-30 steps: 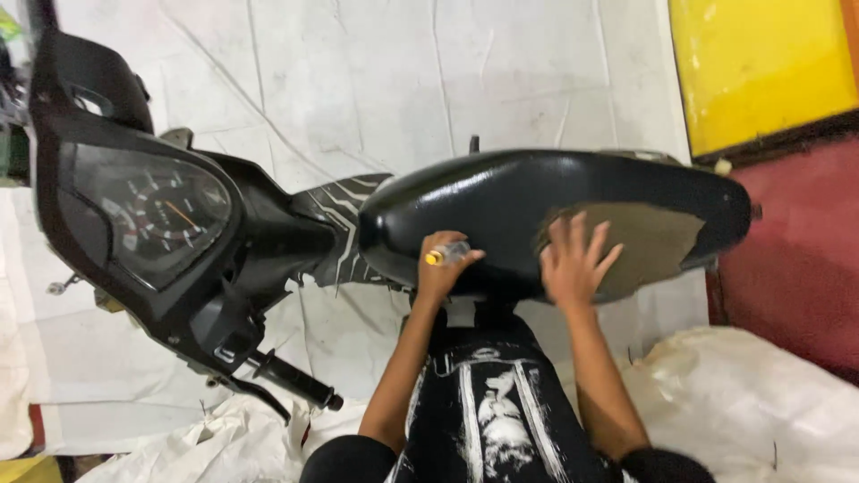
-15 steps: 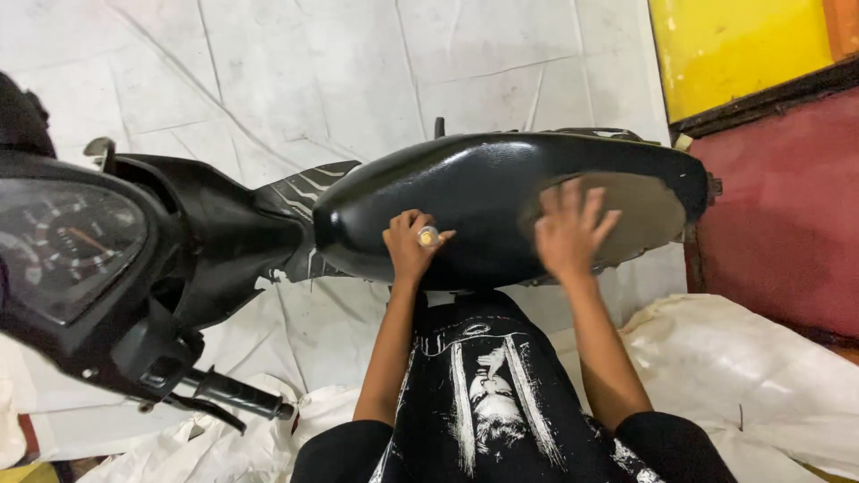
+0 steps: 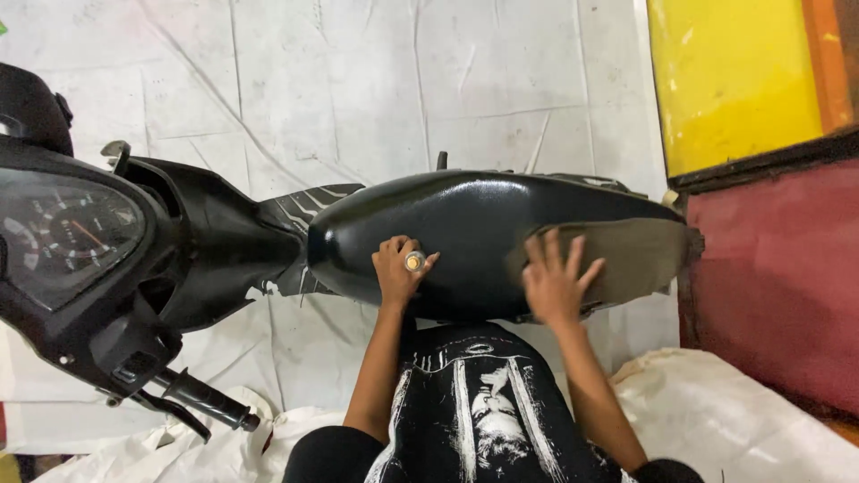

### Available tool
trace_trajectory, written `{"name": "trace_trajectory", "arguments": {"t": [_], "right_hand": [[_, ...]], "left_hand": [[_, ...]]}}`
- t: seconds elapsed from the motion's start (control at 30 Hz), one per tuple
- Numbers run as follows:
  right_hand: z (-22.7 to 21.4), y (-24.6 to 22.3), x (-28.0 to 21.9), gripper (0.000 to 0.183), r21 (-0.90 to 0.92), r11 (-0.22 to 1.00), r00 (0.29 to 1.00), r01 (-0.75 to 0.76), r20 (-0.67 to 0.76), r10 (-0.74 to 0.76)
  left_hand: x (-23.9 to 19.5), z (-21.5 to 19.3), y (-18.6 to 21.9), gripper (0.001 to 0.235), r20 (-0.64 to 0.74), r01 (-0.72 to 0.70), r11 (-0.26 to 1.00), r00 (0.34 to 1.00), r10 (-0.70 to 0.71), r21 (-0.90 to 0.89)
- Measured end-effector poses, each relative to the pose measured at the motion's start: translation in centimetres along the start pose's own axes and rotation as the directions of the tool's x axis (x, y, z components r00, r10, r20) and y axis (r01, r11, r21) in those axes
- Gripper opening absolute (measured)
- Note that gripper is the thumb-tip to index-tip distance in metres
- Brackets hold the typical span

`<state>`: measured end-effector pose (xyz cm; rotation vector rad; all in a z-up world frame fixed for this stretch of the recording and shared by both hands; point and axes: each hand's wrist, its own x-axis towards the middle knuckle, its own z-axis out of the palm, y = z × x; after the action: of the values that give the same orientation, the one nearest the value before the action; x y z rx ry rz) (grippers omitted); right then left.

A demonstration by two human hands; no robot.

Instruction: The person cleans a black motorcycle seat by repeatedly applying liquid from a small bottle and wiping the surface with a brown cloth. The person holds the bottle in one hand and uses the other to scrub the seat in circular and back-and-forth motions.

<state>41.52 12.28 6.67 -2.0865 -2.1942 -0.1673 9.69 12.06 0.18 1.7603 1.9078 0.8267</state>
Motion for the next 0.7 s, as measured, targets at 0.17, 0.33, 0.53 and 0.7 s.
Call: {"name": "trace_trajectory", "arguments": {"t": [0.17,0.33,0.53,0.7], "right_hand": [[1.9,7.9,0.2,0.057,-0.007,0.989,0.983,0.147,0.108,-0.145],[0.7,11.7,4.7,0.060,-0.056,0.991,0.993,-0.118,-0.004,0.118],[1.0,-1.2,2.4,0.056,-0.043,0.990,0.969,0.134,0.213,-0.122],[-0.6,1.9,3.1,0.046,-0.118,0.954,0.908,0.277,0.358,-0.219]], "left_hand": [[-0.2,1.3,-0.4,0.047,-0.117,-0.015,0.998,0.993,0.022,0.062],[-0.3,2.8,-1.5,0.049,-0.166,-0.040,0.992,0.984,0.060,0.123],[-0.6,4.2,-1.9,0.056,-0.269,-0.032,0.980,0.959,0.086,0.198],[-1.3,4.1,-1.7,0.055,-0.281,-0.031,0.988,0.957,0.073,0.151]]}}
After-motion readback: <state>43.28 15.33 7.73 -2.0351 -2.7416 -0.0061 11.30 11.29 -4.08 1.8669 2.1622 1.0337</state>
